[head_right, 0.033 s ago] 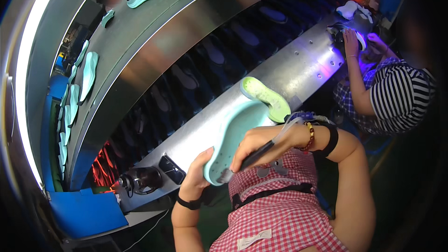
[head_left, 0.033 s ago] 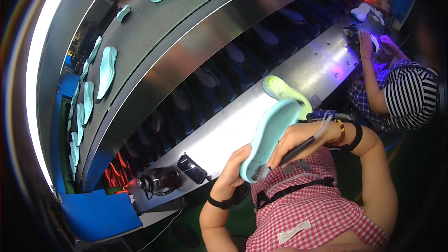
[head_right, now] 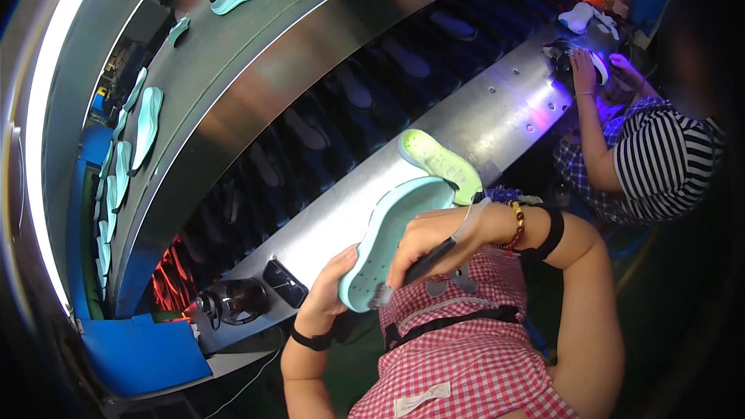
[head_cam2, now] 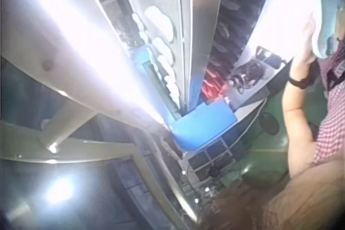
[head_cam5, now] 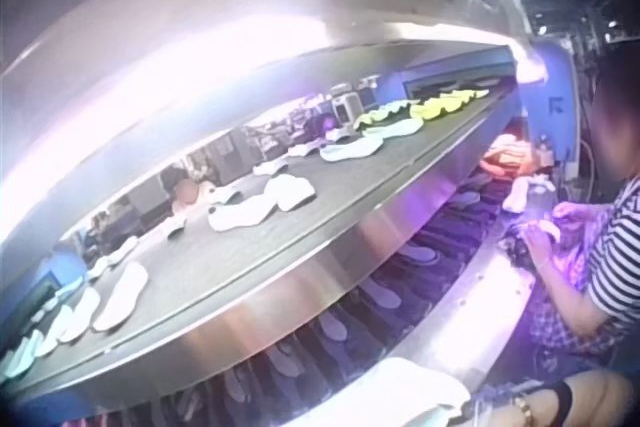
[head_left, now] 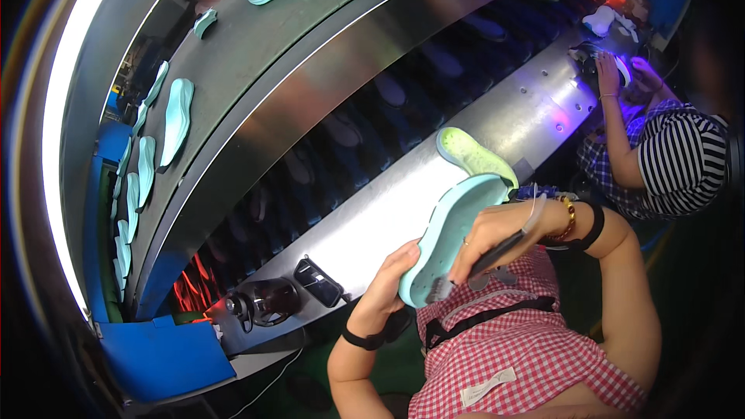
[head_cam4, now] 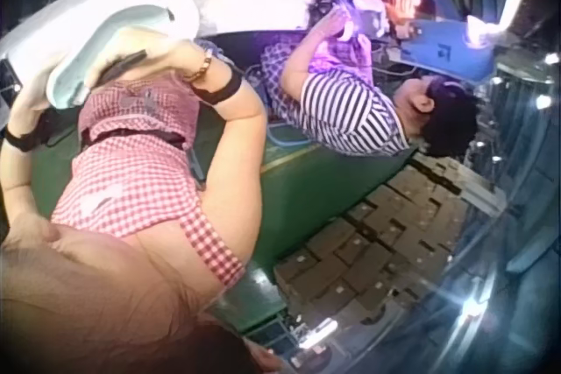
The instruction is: Applying glue or primer to shoe soles on a conveyor belt using a brush.
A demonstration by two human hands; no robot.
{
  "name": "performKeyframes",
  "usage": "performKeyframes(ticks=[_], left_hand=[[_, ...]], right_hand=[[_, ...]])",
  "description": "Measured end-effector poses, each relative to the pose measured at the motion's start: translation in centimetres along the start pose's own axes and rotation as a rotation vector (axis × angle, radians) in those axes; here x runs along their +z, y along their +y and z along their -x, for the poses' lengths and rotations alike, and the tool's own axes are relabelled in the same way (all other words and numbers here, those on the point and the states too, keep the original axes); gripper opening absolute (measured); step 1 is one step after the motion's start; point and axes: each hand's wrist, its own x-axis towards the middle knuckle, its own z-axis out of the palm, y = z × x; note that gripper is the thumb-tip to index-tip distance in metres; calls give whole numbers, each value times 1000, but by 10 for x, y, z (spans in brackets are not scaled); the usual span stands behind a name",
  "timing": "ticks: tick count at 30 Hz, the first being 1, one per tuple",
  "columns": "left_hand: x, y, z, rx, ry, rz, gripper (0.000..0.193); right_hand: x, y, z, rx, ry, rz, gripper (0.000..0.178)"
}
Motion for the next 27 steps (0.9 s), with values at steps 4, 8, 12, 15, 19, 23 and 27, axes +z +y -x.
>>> performKeyframes(ticks=[4, 8, 12, 15, 19, 23, 27], left_hand=[[-10, 8, 12, -107, -31, 151, 49], [-18, 11, 22, 32, -28, -34, 51], [-35, -2, 34, 43, 0, 132, 57], [-40, 2, 40, 198, 15, 29, 59], [-45, -13, 31, 426, 64, 675, 70], [-21, -22, -12, 686, -93, 660, 74], [-2, -33, -28, 675, 105, 645, 79]], right_hand=[[-14, -21, 2, -6, 23, 2, 21], [-12, 2, 14, -34, 2, 37, 24], [-8, -13, 11, 8, 291, 66, 23], [1, 1, 19, 10, 221, 46, 22], [11, -22, 17, -130, 328, 43, 23], [23, -14, -3, 112, 575, 0, 23], [22, 17, -24, 77, 752, 132, 20]])
